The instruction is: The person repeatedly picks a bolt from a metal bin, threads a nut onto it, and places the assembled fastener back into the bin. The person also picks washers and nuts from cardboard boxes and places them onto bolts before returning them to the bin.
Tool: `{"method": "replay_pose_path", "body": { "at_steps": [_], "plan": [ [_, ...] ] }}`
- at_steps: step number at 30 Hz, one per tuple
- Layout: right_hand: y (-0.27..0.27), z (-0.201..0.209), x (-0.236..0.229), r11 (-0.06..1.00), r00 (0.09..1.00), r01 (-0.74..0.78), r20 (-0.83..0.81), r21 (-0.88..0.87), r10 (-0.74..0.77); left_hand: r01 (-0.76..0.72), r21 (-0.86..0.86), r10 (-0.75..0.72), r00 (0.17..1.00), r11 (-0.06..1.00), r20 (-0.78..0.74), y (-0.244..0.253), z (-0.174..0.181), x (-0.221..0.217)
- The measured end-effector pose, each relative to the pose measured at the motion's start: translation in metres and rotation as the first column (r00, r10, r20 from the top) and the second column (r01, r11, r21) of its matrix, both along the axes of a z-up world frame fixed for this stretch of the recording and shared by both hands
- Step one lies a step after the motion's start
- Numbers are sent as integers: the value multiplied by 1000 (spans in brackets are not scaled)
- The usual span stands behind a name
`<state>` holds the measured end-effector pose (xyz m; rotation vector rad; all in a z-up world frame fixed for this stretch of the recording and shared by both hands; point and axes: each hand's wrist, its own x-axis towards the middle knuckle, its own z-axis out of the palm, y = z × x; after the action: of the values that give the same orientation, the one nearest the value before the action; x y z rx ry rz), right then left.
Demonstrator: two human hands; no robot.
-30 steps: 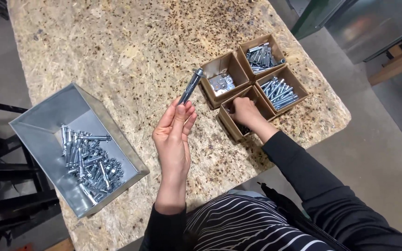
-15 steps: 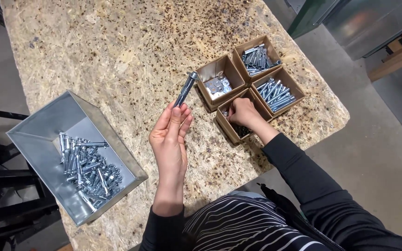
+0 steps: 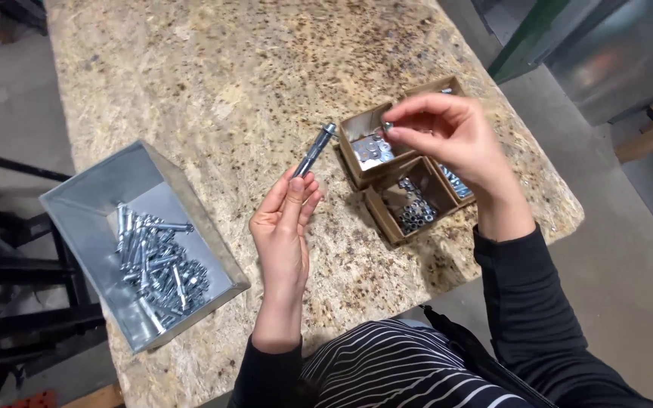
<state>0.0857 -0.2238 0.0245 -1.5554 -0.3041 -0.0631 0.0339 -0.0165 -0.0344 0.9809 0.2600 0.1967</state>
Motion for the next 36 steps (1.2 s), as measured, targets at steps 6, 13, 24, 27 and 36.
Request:
{"method": "replay_pose_path", "body": {
  "at_steps": [6,13,24,27,36],
  "plan": [
    [43,25,9,985,955,-145,245,-97,164,-59,10,59,998,998,-18,13,-2,-10],
    [70,31,11,946,917,-294,239,-140,320,-128,49,129,992,991,-12,30,5,-25],
    [104,31,8,892,857,-377,272,-251,438,-282,216,266,959,935,100,57,14,-45],
    [110,24,5,894,881,-406,178,-189,438,-337,245,304,938,909,165,58,18,-48],
    [127,2,3,933,932,-183,246,-310,265,-402,243,354,910,883,217,55,9,-44]
  ]
}}
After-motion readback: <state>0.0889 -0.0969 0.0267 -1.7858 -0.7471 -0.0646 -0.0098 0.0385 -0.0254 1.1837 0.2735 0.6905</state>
